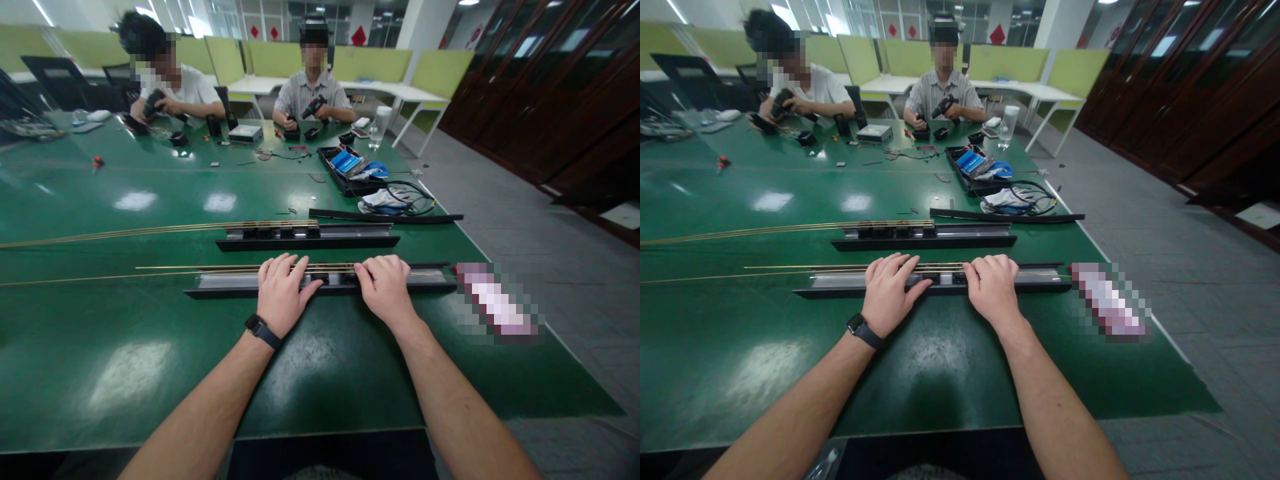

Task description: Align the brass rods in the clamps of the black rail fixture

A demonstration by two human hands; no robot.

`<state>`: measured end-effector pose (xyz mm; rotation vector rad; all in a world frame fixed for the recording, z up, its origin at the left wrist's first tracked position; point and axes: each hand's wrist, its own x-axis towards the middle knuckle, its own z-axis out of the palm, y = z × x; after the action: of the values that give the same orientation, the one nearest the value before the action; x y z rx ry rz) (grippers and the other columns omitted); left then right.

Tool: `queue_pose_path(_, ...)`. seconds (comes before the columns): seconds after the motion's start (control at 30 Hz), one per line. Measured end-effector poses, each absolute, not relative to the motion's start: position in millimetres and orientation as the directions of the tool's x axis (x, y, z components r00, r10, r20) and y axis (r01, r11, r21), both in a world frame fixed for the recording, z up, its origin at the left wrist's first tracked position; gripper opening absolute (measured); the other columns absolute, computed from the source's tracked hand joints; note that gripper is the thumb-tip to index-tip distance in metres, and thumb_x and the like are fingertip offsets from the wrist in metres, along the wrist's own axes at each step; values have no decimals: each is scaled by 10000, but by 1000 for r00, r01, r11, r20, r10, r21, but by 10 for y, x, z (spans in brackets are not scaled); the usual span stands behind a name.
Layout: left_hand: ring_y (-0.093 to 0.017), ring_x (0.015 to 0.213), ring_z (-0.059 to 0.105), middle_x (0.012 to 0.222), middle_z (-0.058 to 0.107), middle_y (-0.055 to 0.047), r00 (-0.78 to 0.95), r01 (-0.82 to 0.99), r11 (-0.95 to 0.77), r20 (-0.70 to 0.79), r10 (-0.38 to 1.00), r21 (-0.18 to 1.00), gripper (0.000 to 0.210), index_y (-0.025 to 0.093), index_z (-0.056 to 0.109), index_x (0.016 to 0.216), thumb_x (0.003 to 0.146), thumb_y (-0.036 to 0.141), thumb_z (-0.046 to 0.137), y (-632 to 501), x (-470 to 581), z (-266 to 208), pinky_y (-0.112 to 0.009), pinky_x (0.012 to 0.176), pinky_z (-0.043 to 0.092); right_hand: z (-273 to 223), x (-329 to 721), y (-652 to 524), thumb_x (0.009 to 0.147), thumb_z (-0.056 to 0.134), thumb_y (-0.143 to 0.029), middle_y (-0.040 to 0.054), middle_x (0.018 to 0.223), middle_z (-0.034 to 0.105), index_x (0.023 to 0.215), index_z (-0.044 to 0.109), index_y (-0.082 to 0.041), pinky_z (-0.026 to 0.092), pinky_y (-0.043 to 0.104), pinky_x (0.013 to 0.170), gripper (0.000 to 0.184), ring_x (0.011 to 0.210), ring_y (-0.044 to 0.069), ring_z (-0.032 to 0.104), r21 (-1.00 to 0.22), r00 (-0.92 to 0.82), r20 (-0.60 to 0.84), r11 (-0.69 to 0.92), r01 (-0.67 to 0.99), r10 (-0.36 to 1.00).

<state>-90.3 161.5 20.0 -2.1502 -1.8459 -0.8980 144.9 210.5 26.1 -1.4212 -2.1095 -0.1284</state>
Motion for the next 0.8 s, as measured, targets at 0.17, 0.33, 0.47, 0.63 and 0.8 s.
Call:
queue_pose_path(0.17, -333, 1325, 577, 1333, 702, -134, 52, 941, -219, 531, 846, 258, 486, 235, 667, 1341, 955, 530, 642, 1620, -905, 203, -532, 1155, 351, 262, 1470, 2112, 1048, 473, -397, 44, 812, 676, 770, 614, -218, 272, 392, 871, 359, 911, 223, 498, -232, -264, 515, 429, 873, 816)
queue_pose_path(0.33, -329, 1333, 574, 1340, 698, -138, 50, 942, -216, 531, 846, 256, 496, 229, 663, 1350, 958, 532, 640, 1617, -907, 192, -530, 1166, 341, 280, 1476, 2108, 1054, 460, -407, 44, 811, 677, 776, 613, -220, 276, 394, 872, 368, 916, 226, 511, -248, -257, 511, 427, 870, 820)
queue_pose_path(0.47, -330, 1330, 577, 1340, 697, -136, 53, 943, -219, 536, 843, 250, 497, 226, 664, 1347, 956, 533, 640, 1618, -908, 187, -529, 1163, 348, 296, 1461, 2091, 1043, 491, -434, 40, 827, 682, 820, 639, -225, 284, 396, 886, 340, 927, 229, 518, -266, -232, 529, 419, 868, 816)
queue_pose_path(0.63, -330, 1325, 580, 1334, 701, -132, 50, 944, -216, 539, 841, 250, 492, 226, 666, 1341, 955, 531, 645, 1618, -905, 193, -528, 1163, 346, 282, 1439, 2080, 1043, 494, -417, 41, 828, 682, 818, 643, -228, 289, 399, 891, 330, 926, 230, 518, -250, -255, 537, 441, 862, 804)
queue_pose_path(0.8, -331, 1330, 576, 1338, 699, -131, 53, 944, -215, 531, 846, 249, 485, 235, 665, 1340, 956, 530, 645, 1612, -903, 197, -527, 1159, 347, 265, 1443, 2092, 1050, 481, -410, 39, 822, 680, 811, 639, -227, 285, 397, 883, 340, 917, 226, 516, -249, -259, 529, 439, 863, 808)
